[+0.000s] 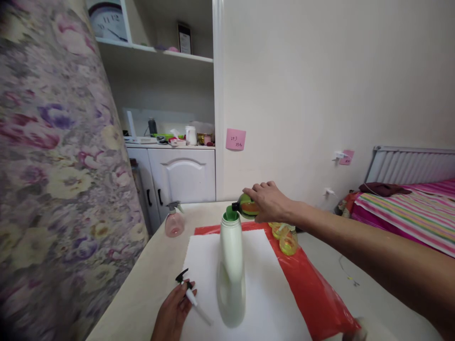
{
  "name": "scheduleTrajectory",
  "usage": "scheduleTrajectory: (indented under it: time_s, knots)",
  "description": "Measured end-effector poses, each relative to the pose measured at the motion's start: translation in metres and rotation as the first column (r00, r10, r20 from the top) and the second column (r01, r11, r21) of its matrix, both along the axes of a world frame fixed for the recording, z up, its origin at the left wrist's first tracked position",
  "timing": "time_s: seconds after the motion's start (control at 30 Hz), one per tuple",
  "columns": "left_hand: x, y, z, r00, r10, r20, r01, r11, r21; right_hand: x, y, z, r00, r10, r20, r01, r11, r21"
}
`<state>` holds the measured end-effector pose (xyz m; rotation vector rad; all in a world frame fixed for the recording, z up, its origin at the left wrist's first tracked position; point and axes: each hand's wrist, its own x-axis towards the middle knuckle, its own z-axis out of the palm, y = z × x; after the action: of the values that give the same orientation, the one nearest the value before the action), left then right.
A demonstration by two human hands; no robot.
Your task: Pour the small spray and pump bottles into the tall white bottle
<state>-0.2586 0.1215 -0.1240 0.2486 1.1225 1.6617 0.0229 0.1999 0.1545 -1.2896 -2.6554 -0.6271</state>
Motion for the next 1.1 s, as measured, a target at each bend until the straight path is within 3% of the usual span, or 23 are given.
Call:
scheduleTrajectory:
  time_s: [0.5, 1.1]
  knots:
    - [-0.005, 0.006, -0.014, 1.000, -0.008, -0.025, 0.008, 1.000, -0.009, -0.006, -0.005, 0.008, 0.999, -0.010, 0.050, 0.009, 1.000, 0.022]
    - [-0.006, 0.005, -0.010, 1.000, -0.023, -0.019, 0.023, 1.000, -0.009, -0.009, -0.009, 0.016, 0.993, -0.031, 0.118, 0.025, 0.999, 0.047]
